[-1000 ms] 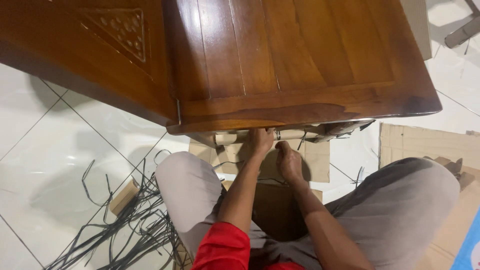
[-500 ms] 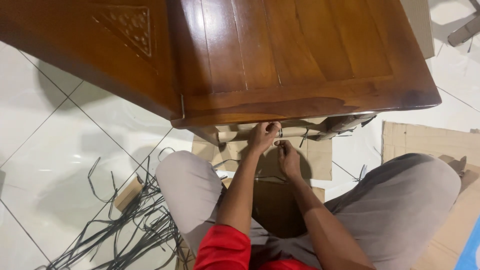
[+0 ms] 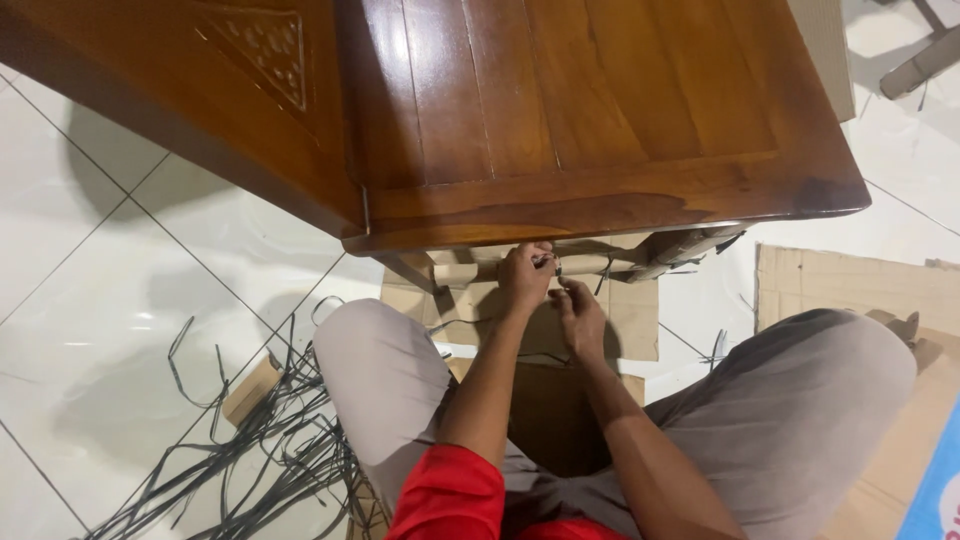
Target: Wrapping the legs of a wooden chair with cardboard and securing them with plastic ties
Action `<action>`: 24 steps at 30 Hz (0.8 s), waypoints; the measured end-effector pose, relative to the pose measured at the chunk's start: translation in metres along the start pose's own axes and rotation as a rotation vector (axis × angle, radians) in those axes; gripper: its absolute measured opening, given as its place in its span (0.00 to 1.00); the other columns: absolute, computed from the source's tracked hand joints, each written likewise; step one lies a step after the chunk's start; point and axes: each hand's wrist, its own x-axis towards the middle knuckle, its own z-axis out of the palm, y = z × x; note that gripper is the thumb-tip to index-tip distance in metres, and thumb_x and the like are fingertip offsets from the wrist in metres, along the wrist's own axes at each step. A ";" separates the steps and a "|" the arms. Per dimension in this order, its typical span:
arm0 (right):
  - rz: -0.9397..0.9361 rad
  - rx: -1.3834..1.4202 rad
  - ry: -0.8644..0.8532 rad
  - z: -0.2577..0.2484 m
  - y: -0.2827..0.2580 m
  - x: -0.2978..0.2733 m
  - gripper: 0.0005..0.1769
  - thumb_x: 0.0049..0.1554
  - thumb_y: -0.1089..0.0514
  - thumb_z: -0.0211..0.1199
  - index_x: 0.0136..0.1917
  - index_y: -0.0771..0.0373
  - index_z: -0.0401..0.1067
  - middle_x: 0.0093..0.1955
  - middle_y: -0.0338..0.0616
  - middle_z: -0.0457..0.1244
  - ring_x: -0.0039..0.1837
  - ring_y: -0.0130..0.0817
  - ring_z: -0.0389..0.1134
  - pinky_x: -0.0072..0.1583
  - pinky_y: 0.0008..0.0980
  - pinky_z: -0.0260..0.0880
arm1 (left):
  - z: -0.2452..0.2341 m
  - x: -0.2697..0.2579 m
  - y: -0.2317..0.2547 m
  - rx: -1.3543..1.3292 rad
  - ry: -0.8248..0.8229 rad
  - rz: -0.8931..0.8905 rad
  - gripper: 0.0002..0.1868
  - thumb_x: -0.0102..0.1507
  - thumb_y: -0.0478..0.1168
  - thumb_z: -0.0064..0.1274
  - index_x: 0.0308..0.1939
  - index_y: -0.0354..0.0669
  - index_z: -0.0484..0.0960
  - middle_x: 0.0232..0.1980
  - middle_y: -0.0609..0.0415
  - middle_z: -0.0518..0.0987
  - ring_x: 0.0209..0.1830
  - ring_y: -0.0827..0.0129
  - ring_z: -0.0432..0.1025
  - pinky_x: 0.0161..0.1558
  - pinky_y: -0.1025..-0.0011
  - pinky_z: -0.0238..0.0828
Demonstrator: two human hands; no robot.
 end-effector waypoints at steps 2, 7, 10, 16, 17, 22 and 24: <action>-0.009 0.444 0.026 -0.003 -0.006 0.000 0.15 0.65 0.61 0.52 0.62 0.67 0.72 0.56 0.63 0.70 0.59 0.52 0.73 0.63 0.49 0.73 | 0.006 0.002 -0.002 0.031 0.037 0.014 0.09 0.56 0.42 0.60 0.38 0.48 0.87 0.40 0.47 0.85 0.46 0.46 0.79 0.51 0.52 0.75; 0.022 0.670 -0.002 -0.009 -0.022 0.001 0.21 0.59 0.63 0.47 0.61 0.68 0.73 0.51 0.47 0.69 0.53 0.36 0.69 0.60 0.37 0.69 | -0.008 -0.001 0.009 -0.005 0.026 0.048 0.06 0.55 0.42 0.60 0.36 0.55 0.86 0.29 0.57 0.83 0.37 0.59 0.80 0.46 0.63 0.76; 0.014 0.717 -0.031 -0.009 -0.020 0.002 0.25 0.55 0.66 0.45 0.63 0.70 0.72 0.52 0.47 0.69 0.54 0.35 0.68 0.58 0.32 0.67 | -0.001 0.002 -0.003 -0.035 0.001 0.087 0.06 0.55 0.41 0.60 0.34 0.60 0.86 0.28 0.62 0.83 0.37 0.64 0.80 0.45 0.69 0.76; -0.046 0.619 0.029 -0.002 -0.005 0.005 0.15 0.61 0.62 0.58 0.61 0.64 0.72 0.53 0.47 0.71 0.52 0.34 0.71 0.55 0.32 0.68 | 0.003 0.003 0.001 0.104 0.013 0.076 0.08 0.55 0.47 0.59 0.37 0.64 0.88 0.36 0.57 0.85 0.45 0.55 0.78 0.51 0.61 0.75; -0.067 0.605 0.052 0.000 -0.005 0.004 0.12 0.63 0.59 0.62 0.59 0.62 0.73 0.53 0.46 0.72 0.52 0.33 0.71 0.55 0.31 0.68 | 0.000 0.002 0.007 0.155 0.004 0.037 0.09 0.56 0.50 0.58 0.38 0.62 0.89 0.35 0.53 0.84 0.44 0.51 0.79 0.51 0.58 0.74; -0.109 0.618 0.072 -0.001 -0.011 0.005 0.08 0.64 0.61 0.63 0.56 0.64 0.75 0.49 0.45 0.72 0.49 0.30 0.71 0.52 0.26 0.68 | 0.008 0.007 -0.002 0.169 0.010 0.003 0.12 0.55 0.52 0.60 0.38 0.55 0.87 0.35 0.46 0.82 0.44 0.44 0.79 0.51 0.53 0.73; -0.119 0.613 0.075 -0.002 -0.016 0.004 0.09 0.64 0.61 0.63 0.57 0.65 0.76 0.48 0.45 0.71 0.49 0.29 0.71 0.52 0.25 0.69 | 0.008 0.007 -0.005 0.176 0.017 0.055 0.11 0.55 0.51 0.60 0.39 0.56 0.87 0.34 0.46 0.82 0.44 0.43 0.79 0.51 0.52 0.72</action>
